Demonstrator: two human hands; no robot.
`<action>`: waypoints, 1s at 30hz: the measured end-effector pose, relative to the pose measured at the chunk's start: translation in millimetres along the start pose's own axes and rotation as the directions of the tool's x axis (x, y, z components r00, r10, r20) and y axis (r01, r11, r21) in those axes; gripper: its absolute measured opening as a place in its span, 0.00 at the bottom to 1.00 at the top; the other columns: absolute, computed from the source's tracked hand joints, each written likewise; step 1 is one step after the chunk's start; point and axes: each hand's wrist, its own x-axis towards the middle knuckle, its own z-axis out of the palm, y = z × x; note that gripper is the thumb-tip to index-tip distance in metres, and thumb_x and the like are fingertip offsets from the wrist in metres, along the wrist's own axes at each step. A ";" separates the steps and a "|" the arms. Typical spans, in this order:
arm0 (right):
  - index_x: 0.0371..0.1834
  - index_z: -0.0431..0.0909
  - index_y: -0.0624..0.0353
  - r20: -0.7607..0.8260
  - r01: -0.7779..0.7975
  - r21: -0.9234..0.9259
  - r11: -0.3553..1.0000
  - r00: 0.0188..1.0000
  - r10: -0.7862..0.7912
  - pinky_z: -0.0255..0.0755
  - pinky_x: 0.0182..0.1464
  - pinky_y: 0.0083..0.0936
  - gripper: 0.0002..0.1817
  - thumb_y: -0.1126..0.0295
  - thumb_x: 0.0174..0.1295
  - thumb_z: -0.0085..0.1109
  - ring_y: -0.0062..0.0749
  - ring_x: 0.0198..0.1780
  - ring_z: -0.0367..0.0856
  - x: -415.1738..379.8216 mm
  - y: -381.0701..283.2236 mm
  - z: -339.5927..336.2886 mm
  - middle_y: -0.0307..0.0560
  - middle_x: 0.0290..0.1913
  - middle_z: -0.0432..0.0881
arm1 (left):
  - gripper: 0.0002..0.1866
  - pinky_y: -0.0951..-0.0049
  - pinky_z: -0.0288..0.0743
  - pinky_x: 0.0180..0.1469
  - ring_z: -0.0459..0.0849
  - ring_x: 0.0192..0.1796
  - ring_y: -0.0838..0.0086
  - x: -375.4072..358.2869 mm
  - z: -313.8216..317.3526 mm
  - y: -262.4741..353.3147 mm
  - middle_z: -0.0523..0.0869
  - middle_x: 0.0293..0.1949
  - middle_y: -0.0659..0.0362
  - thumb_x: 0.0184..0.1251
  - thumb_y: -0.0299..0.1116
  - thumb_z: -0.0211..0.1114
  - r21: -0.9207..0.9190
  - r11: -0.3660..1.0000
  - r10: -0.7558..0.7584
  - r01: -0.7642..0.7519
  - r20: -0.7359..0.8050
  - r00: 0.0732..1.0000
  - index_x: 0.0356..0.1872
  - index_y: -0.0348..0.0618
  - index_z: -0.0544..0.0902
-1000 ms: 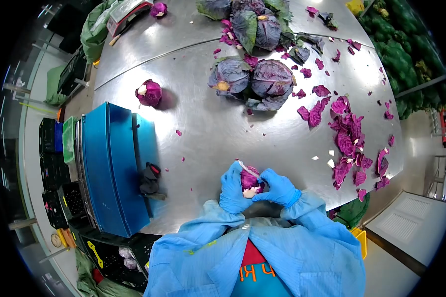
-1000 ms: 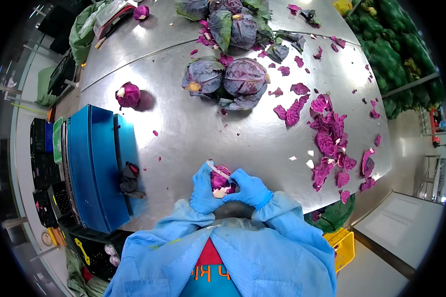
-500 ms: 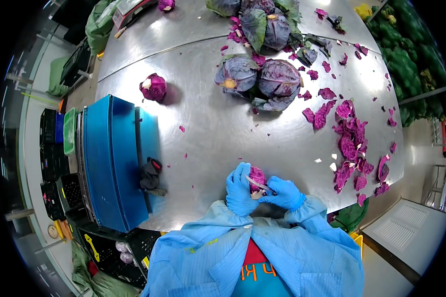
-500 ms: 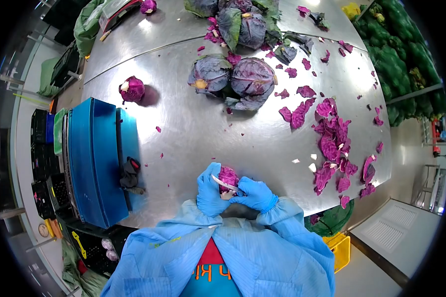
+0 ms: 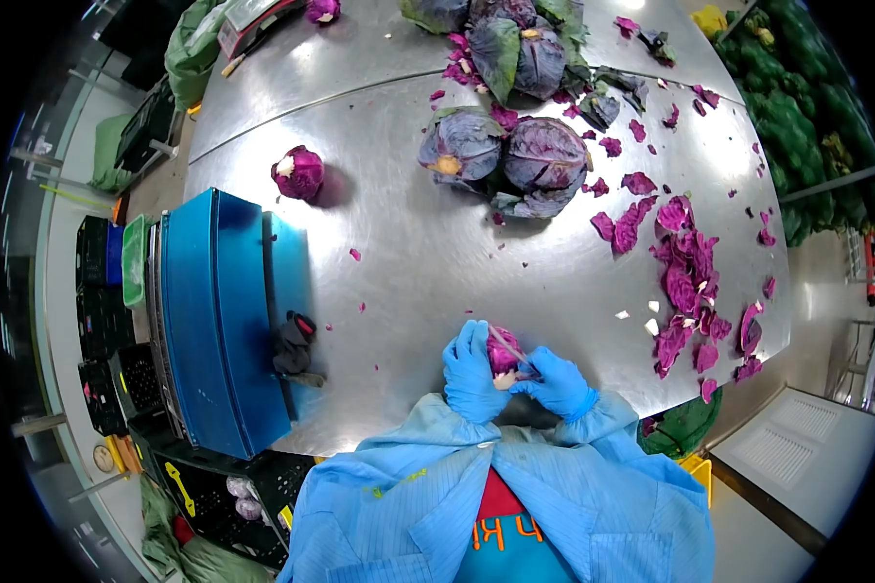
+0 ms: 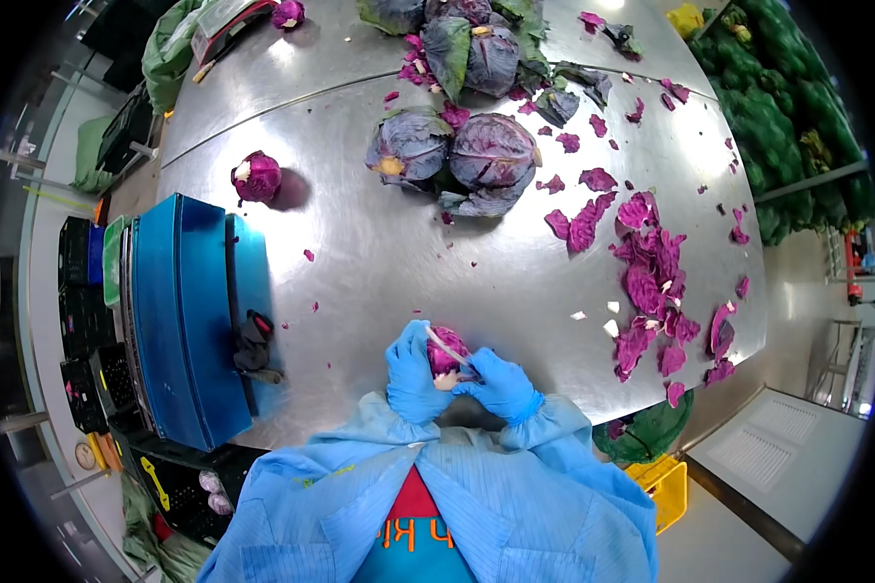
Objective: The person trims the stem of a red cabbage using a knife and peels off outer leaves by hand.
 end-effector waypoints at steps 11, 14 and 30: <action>0.55 0.77 0.52 -0.519 -0.216 0.011 0.976 0.833 0.190 0.73 0.38 0.20 0.28 0.63 0.49 0.76 0.21 0.38 0.77 -11.3 31.0 -34.0 0.41 0.44 0.79 | 0.63 0.58 0.64 0.67 0.69 0.63 0.54 20.7 -8.2 -42.6 0.66 0.61 0.46 0.27 0.42 0.85 -0.379 0.911 -0.117 0.163 0.140 0.983 0.69 0.37 0.56; 0.55 0.77 0.53 -0.271 -0.016 0.181 0.983 0.960 0.065 0.72 0.38 0.20 0.29 0.61 0.49 0.76 0.24 0.36 0.75 17.0 -12.4 -30.9 0.41 0.43 0.78 | 0.63 0.55 0.61 0.67 0.68 0.62 0.52 22.5 -8.9 -41.8 0.67 0.60 0.46 0.27 0.47 0.85 -0.311 0.939 -0.101 0.150 0.167 0.981 0.68 0.37 0.57; 0.50 0.82 0.53 -0.439 0.152 -0.239 0.959 0.864 -0.247 0.76 0.31 0.26 0.18 0.70 0.54 0.69 0.28 0.29 0.81 50.9 -14.8 4.1 0.44 0.37 0.81 | 0.27 0.67 0.81 0.42 0.87 0.38 0.63 68.7 -24.7 -4.2 0.86 0.36 0.49 0.31 0.42 0.81 -0.050 0.952 -0.279 0.301 0.258 0.925 0.35 0.37 0.82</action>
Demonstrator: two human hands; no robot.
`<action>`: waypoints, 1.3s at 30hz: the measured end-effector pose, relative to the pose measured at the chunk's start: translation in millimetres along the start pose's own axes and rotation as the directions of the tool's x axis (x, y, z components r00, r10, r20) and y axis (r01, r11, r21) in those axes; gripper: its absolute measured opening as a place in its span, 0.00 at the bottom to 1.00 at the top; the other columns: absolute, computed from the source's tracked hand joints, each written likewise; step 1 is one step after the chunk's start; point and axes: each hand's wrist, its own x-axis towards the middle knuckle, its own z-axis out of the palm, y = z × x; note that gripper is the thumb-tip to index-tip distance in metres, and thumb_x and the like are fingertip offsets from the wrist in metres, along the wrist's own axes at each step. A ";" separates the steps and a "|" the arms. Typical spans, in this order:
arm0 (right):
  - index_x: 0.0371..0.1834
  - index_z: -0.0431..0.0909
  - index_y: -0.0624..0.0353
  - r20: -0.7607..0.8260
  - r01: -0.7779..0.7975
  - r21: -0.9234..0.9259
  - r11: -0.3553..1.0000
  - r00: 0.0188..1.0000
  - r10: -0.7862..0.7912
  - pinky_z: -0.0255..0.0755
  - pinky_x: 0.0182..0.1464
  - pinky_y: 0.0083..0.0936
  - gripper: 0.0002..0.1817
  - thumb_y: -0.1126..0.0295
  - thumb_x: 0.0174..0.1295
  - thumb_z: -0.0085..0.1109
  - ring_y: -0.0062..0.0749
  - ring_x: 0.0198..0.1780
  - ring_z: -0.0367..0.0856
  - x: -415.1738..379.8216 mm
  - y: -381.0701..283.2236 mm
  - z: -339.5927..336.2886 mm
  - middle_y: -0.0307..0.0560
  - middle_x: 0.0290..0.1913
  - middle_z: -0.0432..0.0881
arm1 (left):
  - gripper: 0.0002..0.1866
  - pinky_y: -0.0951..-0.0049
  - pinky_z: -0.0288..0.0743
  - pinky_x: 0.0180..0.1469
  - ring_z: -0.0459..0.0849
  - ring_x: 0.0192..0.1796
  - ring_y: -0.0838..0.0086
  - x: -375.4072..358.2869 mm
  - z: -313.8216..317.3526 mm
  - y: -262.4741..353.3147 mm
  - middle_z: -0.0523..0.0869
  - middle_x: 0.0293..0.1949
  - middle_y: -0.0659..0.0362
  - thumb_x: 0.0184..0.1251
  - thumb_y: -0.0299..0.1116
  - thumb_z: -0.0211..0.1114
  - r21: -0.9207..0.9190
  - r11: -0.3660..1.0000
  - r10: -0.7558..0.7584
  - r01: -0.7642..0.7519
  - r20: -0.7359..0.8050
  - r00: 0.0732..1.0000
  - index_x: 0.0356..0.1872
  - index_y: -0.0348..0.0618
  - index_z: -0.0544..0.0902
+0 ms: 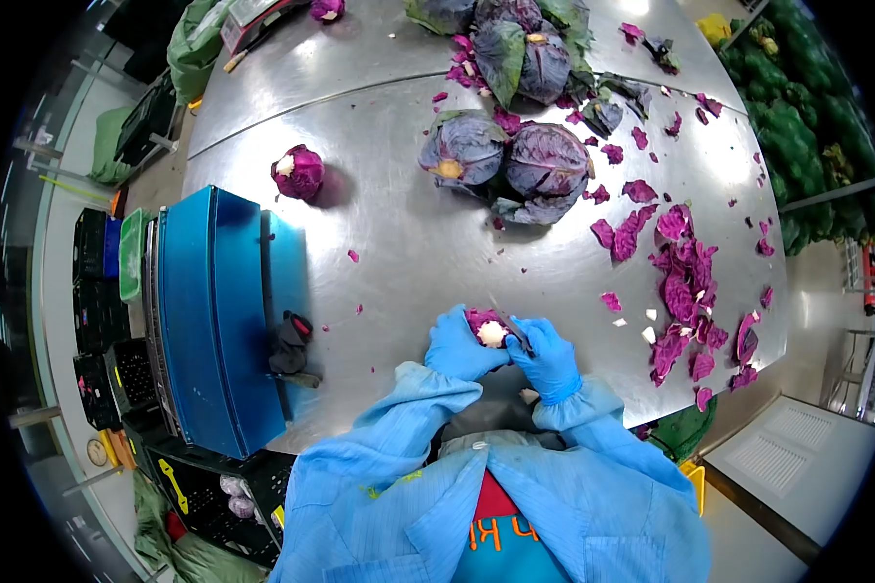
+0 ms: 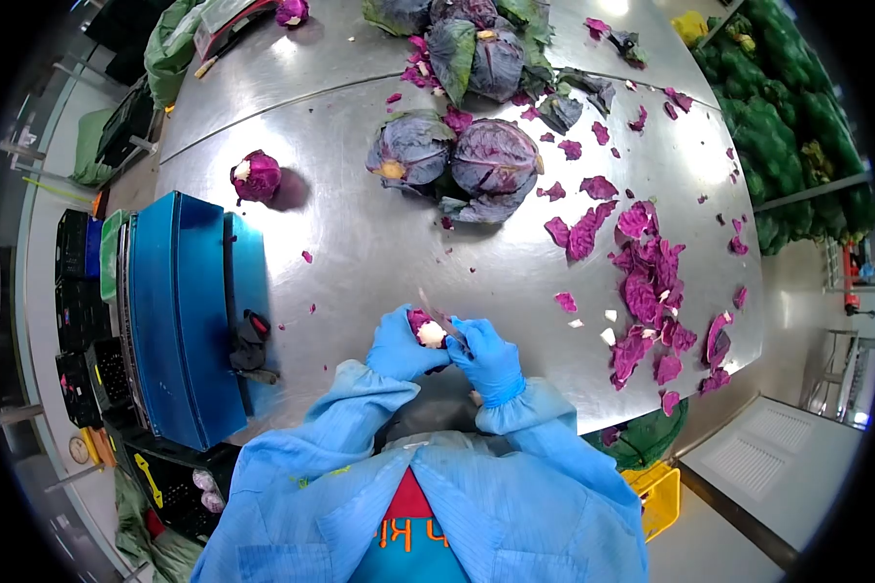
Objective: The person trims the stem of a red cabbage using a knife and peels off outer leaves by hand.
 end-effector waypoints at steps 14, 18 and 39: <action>0.57 0.79 0.54 0.261 -0.280 0.360 0.890 0.946 0.192 0.74 0.53 0.25 0.26 0.66 0.53 0.72 0.32 0.53 0.79 11.2 7.6 -13.7 0.44 0.53 0.81 | 0.40 0.68 0.80 0.48 0.85 0.44 0.67 14.1 -8.9 -18.6 0.85 0.41 0.51 0.26 0.47 0.84 -0.354 0.935 0.079 0.010 0.234 0.969 0.45 0.35 0.80; 0.58 0.78 0.56 0.493 -0.407 0.486 0.773 0.858 0.142 0.72 0.57 0.25 0.28 0.65 0.51 0.74 0.33 0.53 0.79 17.4 21.9 -6.8 0.46 0.53 0.81 | 0.36 0.73 0.80 0.45 0.84 0.41 0.73 13.3 -3.0 -34.6 0.85 0.39 0.55 0.28 0.39 0.84 -0.379 0.922 0.148 -0.084 0.143 0.979 0.44 0.34 0.78; 0.70 0.67 0.53 0.284 -0.498 0.394 0.773 0.865 0.412 0.73 0.41 0.19 0.43 0.62 0.47 0.78 0.22 0.41 0.77 15.9 -18.1 -27.9 0.45 0.52 0.77 | 0.66 0.53 0.63 0.67 0.65 0.65 0.48 -12.3 12.1 -39.9 0.64 0.63 0.41 0.29 0.52 0.83 -0.226 0.973 0.067 -0.047 0.079 0.995 0.71 0.38 0.53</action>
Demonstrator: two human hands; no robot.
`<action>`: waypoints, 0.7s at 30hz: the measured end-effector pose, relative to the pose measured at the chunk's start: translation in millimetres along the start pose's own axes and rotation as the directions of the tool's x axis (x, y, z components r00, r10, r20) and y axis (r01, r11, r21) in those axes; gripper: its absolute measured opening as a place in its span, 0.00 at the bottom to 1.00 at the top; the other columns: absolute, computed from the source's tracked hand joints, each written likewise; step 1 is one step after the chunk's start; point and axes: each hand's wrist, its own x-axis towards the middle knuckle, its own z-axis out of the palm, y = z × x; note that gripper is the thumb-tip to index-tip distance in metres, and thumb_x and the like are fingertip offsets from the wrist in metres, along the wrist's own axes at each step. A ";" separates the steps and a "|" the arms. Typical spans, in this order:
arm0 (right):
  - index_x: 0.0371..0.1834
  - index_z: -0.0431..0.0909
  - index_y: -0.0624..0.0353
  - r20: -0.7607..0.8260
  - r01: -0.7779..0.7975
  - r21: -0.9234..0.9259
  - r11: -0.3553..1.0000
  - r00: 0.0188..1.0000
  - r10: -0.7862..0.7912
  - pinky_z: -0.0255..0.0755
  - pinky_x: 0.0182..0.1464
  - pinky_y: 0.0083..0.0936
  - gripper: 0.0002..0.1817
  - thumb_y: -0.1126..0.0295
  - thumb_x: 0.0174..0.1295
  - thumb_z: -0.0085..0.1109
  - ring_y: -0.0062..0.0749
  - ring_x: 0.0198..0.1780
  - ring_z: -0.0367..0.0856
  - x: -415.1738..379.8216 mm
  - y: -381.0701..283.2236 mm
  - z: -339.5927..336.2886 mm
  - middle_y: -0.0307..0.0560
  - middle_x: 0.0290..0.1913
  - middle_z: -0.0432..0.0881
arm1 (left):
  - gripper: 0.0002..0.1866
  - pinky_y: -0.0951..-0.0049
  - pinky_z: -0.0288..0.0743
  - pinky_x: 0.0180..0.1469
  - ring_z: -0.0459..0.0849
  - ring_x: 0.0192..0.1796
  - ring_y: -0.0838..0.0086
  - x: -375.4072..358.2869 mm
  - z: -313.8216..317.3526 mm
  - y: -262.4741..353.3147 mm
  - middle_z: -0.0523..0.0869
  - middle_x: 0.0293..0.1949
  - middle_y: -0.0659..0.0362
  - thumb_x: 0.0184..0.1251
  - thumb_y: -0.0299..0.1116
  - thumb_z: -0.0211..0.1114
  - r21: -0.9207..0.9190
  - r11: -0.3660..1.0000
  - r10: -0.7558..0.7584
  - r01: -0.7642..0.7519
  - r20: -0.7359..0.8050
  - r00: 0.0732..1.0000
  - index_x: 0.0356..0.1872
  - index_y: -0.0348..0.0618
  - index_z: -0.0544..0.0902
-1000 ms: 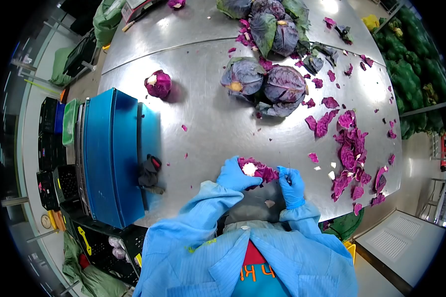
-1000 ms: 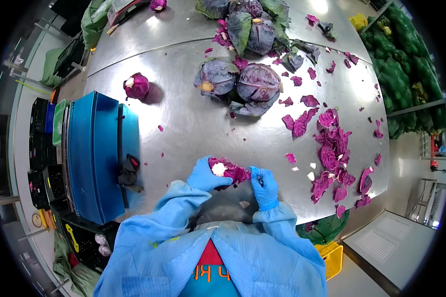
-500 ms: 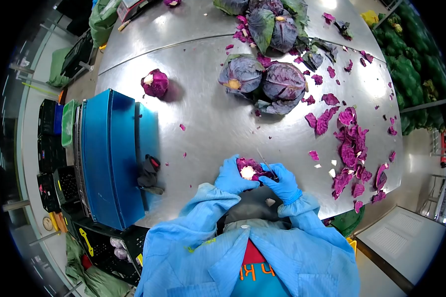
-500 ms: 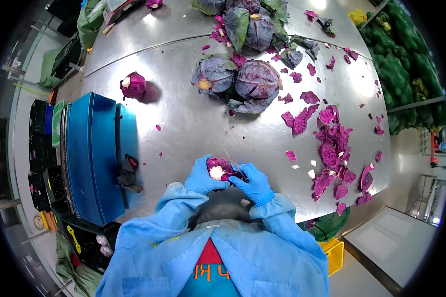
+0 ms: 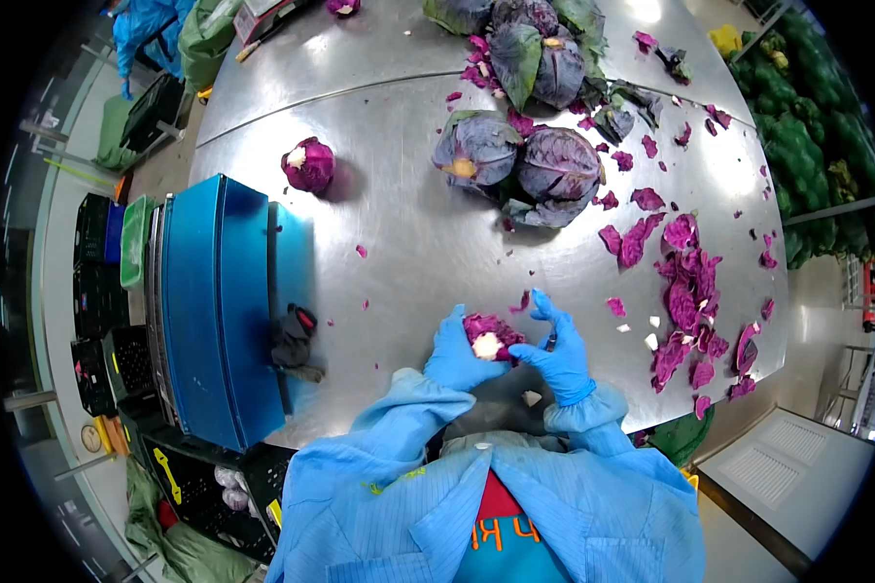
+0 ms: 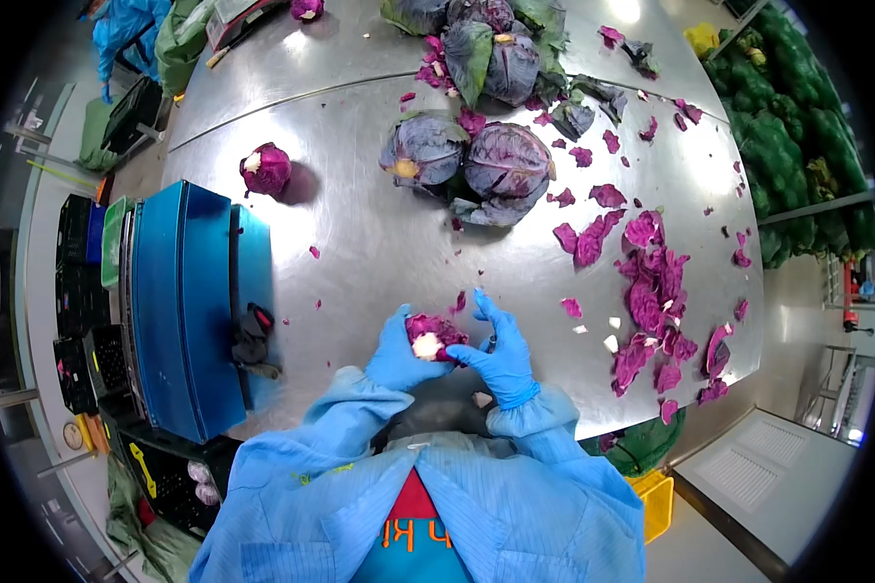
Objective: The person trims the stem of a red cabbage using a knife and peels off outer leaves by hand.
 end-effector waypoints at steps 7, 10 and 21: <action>0.70 0.65 0.56 0.341 0.039 -0.016 0.999 0.939 -0.031 0.68 0.64 0.31 0.42 0.61 0.50 0.73 0.40 0.58 0.75 -18.0 60.7 15.8 0.54 0.56 0.74 | 0.67 0.59 0.63 0.69 0.62 0.70 0.56 -36.4 -4.2 -13.9 0.57 0.68 0.42 0.36 0.45 0.84 -0.079 0.996 0.043 -0.044 -0.023 0.999 0.73 0.33 0.46; 0.67 0.68 0.60 0.368 0.078 -0.082 0.994 0.929 -0.043 0.69 0.62 0.29 0.35 0.70 0.52 0.66 0.38 0.59 0.76 -17.2 60.1 12.5 0.53 0.60 0.74 | 0.64 0.60 0.64 0.68 0.66 0.68 0.57 -35.1 12.0 -7.5 0.62 0.66 0.42 0.36 0.47 0.84 -0.232 0.968 -0.136 0.095 -0.171 0.976 0.72 0.33 0.52; 0.57 0.78 0.45 -0.022 0.092 -0.651 0.754 0.990 -0.140 0.76 0.46 0.35 0.23 0.72 0.55 0.60 0.44 0.44 0.82 15.7 99.4 -44.2 0.49 0.40 0.80 | 0.61 0.62 0.63 0.70 0.70 0.66 0.57 -36.4 -18.2 -27.5 0.69 0.63 0.44 0.32 0.49 0.85 -0.254 0.961 0.135 -0.110 0.081 0.988 0.69 0.33 0.61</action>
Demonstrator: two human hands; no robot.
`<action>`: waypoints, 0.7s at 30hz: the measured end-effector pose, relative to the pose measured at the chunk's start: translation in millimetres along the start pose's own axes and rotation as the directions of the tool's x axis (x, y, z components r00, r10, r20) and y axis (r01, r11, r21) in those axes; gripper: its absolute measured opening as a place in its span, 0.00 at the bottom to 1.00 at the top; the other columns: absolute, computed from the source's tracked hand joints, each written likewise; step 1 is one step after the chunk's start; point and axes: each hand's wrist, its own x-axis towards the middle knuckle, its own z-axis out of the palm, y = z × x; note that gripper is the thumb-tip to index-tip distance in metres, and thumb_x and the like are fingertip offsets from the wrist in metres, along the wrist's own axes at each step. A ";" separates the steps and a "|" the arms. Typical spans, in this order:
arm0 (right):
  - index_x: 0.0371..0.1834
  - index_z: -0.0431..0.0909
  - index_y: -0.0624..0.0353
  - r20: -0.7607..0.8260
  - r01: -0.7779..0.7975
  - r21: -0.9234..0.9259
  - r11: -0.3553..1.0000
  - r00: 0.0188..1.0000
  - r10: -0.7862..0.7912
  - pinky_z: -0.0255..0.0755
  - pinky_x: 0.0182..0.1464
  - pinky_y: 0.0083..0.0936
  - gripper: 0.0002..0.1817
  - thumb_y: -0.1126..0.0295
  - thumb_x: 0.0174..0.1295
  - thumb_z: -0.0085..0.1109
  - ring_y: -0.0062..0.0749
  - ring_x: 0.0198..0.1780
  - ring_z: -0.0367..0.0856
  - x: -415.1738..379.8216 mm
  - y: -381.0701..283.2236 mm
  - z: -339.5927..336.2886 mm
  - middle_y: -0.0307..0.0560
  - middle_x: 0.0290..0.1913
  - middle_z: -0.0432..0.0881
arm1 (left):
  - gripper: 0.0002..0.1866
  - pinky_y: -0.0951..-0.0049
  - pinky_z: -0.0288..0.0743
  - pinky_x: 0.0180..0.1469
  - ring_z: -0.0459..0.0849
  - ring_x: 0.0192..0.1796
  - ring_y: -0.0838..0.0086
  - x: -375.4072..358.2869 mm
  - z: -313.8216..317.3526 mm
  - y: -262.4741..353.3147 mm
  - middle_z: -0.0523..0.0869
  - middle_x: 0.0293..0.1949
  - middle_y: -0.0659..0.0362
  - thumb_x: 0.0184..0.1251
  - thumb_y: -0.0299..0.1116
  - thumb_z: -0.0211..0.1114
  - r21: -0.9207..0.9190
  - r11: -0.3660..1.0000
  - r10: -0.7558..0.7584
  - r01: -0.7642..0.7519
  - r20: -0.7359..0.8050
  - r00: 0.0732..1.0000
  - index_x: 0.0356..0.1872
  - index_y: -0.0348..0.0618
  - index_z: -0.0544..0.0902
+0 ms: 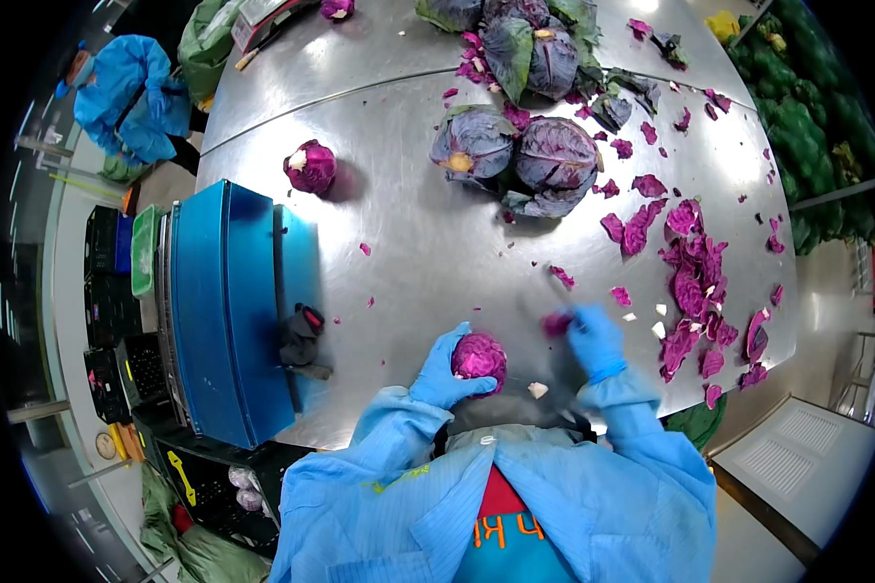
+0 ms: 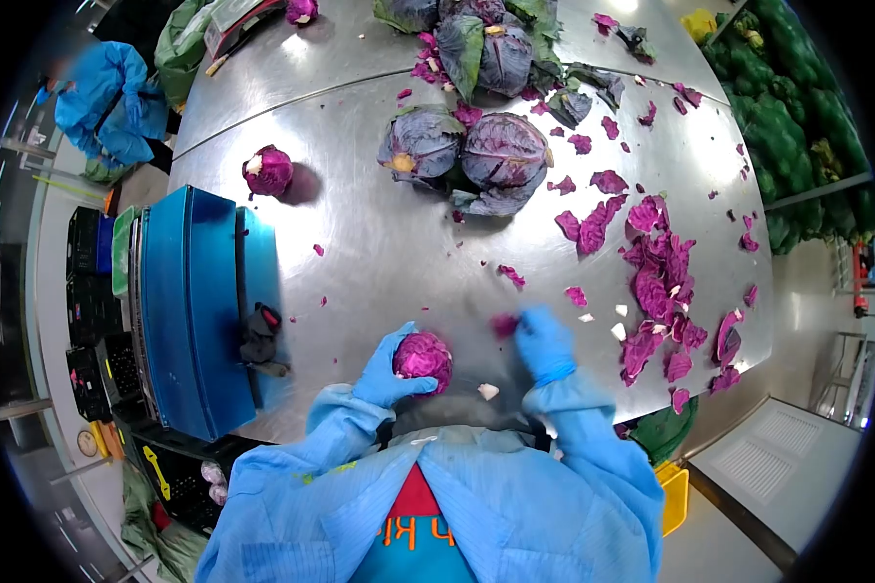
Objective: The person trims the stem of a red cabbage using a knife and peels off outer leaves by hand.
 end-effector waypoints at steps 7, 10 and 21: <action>0.70 0.66 0.50 0.073 0.212 0.376 0.902 0.964 -0.257 0.72 0.54 0.34 0.41 0.61 0.51 0.73 0.41 0.50 0.76 18.7 -56.3 -43.7 0.50 0.49 0.75 | 0.56 0.63 0.65 0.67 0.71 0.62 0.59 10.6 8.9 -5.7 0.68 0.59 0.48 0.29 0.46 0.86 0.198 0.939 0.292 -0.280 -0.036 0.956 0.64 0.37 0.66; 0.69 0.69 0.49 0.413 0.140 0.629 0.765 0.773 -0.481 0.69 0.57 0.32 0.39 0.59 0.51 0.74 0.40 0.51 0.76 15.0 -88.5 -8.0 0.49 0.48 0.77 | 0.56 0.62 0.66 0.66 0.71 0.60 0.59 5.8 5.3 5.9 0.66 0.58 0.48 0.28 0.46 0.86 0.313 0.940 0.164 -0.140 -0.051 0.985 0.63 0.36 0.65; 0.58 0.76 0.44 0.194 0.410 0.195 0.891 0.874 -0.445 0.76 0.41 0.36 0.19 0.62 0.63 0.60 0.43 0.42 0.80 16.3 -75.6 0.1 0.46 0.42 0.78 | 0.54 0.62 0.68 0.66 0.74 0.63 0.62 -4.6 9.5 -1.7 0.74 0.62 0.47 0.34 0.46 0.85 -0.167 0.984 -0.079 0.065 -0.080 0.994 0.65 0.32 0.67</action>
